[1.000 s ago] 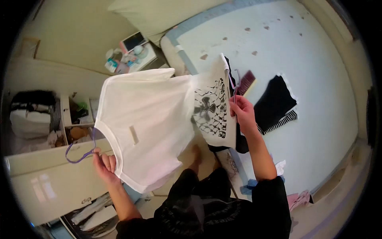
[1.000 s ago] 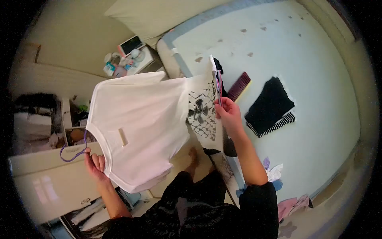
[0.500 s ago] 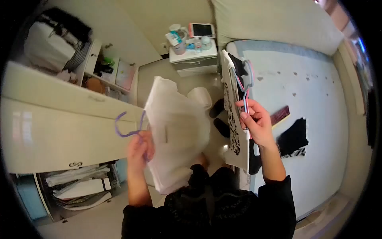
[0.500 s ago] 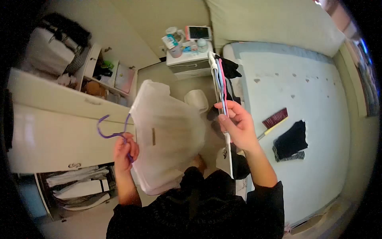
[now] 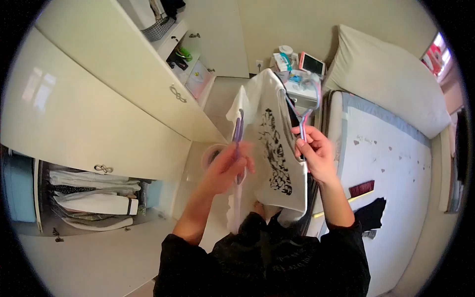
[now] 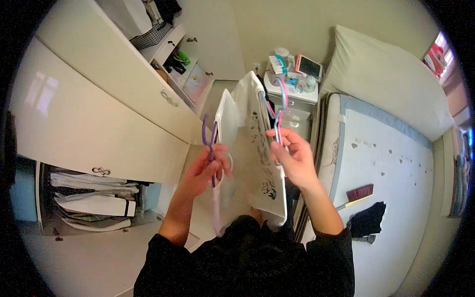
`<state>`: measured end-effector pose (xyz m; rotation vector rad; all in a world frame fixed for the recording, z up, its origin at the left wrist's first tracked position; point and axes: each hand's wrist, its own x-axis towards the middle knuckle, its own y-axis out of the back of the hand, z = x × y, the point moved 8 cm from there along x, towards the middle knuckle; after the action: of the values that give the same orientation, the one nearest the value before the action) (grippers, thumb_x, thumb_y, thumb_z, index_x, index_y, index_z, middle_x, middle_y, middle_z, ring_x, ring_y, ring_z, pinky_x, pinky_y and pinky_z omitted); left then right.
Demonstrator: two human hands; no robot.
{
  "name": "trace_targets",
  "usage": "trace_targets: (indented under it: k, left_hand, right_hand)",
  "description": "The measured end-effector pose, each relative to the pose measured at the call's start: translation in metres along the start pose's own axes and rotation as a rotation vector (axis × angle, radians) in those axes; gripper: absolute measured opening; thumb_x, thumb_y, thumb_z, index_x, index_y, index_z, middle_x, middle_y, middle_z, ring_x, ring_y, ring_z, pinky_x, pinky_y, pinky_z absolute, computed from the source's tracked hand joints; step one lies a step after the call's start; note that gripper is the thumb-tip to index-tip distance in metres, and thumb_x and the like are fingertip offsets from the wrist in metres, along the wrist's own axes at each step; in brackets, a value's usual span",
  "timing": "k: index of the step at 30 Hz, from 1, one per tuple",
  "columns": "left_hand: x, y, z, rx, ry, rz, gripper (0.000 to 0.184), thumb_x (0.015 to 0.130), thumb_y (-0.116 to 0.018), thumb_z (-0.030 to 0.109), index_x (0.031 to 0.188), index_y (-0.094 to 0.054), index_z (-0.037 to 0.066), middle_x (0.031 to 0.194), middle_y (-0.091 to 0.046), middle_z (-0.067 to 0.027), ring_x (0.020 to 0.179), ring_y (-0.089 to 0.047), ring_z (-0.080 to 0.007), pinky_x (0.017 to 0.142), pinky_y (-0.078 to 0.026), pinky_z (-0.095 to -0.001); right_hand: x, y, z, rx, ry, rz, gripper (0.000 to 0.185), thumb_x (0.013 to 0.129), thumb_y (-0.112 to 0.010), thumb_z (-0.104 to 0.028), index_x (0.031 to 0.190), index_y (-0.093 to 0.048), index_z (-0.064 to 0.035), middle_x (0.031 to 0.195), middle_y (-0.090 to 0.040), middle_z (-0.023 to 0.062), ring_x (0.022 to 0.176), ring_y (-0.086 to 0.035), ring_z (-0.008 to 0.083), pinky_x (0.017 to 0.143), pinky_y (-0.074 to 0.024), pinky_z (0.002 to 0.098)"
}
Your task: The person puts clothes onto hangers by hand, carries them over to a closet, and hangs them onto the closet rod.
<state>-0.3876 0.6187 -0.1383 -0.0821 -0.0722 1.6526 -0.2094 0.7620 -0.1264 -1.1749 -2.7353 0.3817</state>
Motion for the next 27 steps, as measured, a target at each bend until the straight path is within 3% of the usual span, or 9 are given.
trace_targets:
  k: [4, 6, 9, 12, 17, 22, 25, 27]
  left_hand:
    - [0.011, 0.010, 0.024, -0.015, -0.084, 0.183, 0.038, 0.104, -0.052, 0.015, 0.139, -0.044, 0.001, 0.105, -0.064, -0.0080, 0.092, -0.065, -0.0151, 0.071, -0.049, -0.0266]
    - [0.016, 0.012, 0.036, -0.025, -0.063, 0.218, 0.038, 0.104, -0.052, 0.011, 0.139, -0.043, 0.001, 0.109, -0.065, -0.0088, 0.097, -0.066, -0.0158, 0.073, -0.049, -0.0261]
    - [0.018, 0.013, 0.045, 0.010, -0.119, 0.247, 0.038, 0.103, -0.052, 0.006, 0.139, -0.046, 0.000, 0.118, -0.065, -0.0090, 0.103, -0.065, -0.0158, 0.084, -0.050, -0.0274]
    - [0.023, 0.019, 0.036, -0.021, -0.159, 0.280, 0.037, 0.104, -0.050, 0.006, 0.140, -0.048, 0.000, 0.122, -0.063, -0.0080, 0.108, -0.062, -0.0138, 0.094, -0.048, -0.0281]
    - [0.028, 0.022, 0.044, -0.031, -0.219, 0.283, 0.039, 0.108, -0.044, 0.014, 0.144, -0.046, -0.001, 0.128, -0.060, -0.0083, 0.115, -0.057, -0.0125, 0.100, -0.045, -0.0293]
    - [0.038, 0.023, 0.044, -0.182, -0.234, 0.274, 0.040, 0.109, -0.041, 0.017, 0.143, -0.046, -0.003, 0.138, -0.055, -0.0111, 0.118, -0.057, -0.0155, 0.105, -0.044, -0.0334]
    - [0.049, 0.026, 0.047, -0.380, -0.230, 0.310, 0.039, 0.109, -0.044, 0.019, 0.141, -0.050, -0.002, 0.131, -0.060, -0.0068, 0.116, -0.058, -0.0132, 0.101, -0.045, -0.0294]
    - [0.055, 0.030, 0.057, -0.244, -0.238, 0.343, 0.038, 0.108, -0.044, 0.018, 0.139, -0.053, -0.002, 0.129, -0.062, -0.0075, 0.116, -0.058, -0.0136, 0.101, -0.046, -0.0294]
  right_hand:
    - [0.019, -0.042, 0.006, -0.023, 0.045, -0.086, 0.028, 0.100, -0.057, -0.006, 0.128, -0.059, -0.0022, 0.087, -0.066, 0.0009, 0.075, -0.056, 0.0047, 0.067, -0.0438, 0.0212]
    - [0.026, -0.060, 0.005, -0.030, 0.058, -0.126, 0.029, 0.100, -0.058, -0.008, 0.129, -0.061, -0.0028, 0.093, -0.068, 0.0019, 0.084, -0.058, 0.0071, 0.078, -0.0461, 0.0229]
    - [0.033, -0.088, -0.009, -0.149, 0.235, -0.158, 0.027, 0.098, -0.061, -0.008, 0.124, -0.066, -0.0026, 0.102, -0.062, 0.0031, 0.094, -0.056, 0.0111, 0.088, -0.0447, 0.0263]
    - [0.035, -0.111, -0.026, -0.281, 0.345, -0.231, 0.027, 0.097, -0.062, -0.008, 0.124, -0.067, -0.0039, 0.098, -0.058, 0.0015, 0.091, -0.054, 0.0120, 0.088, -0.0448, 0.0270]
    - [0.039, -0.127, -0.032, -0.244, 0.342, -0.286, 0.028, 0.099, -0.061, -0.010, 0.125, -0.065, -0.0023, 0.100, -0.053, 0.0027, 0.084, -0.052, 0.0082, 0.062, -0.0469, 0.0236]
    - [0.049, -0.126, -0.041, -0.405, 0.437, -0.271, 0.029, 0.095, -0.063, -0.008, 0.123, -0.065, -0.0016, 0.101, -0.058, 0.0079, 0.086, -0.055, 0.0163, 0.075, -0.0499, 0.0314]
    - [0.058, -0.126, -0.046, -0.453, 0.457, -0.245, 0.028, 0.094, -0.062, -0.006, 0.121, -0.066, 0.0004, 0.103, -0.061, 0.0097, 0.097, -0.058, 0.0204, 0.088, -0.0467, 0.0327]
    - [0.066, -0.125, -0.051, -0.441, 0.462, -0.236, 0.025, 0.094, -0.062, -0.005, 0.118, -0.066, 0.0015, 0.104, -0.062, 0.0105, 0.101, -0.059, 0.0227, 0.092, -0.0453, 0.0332]
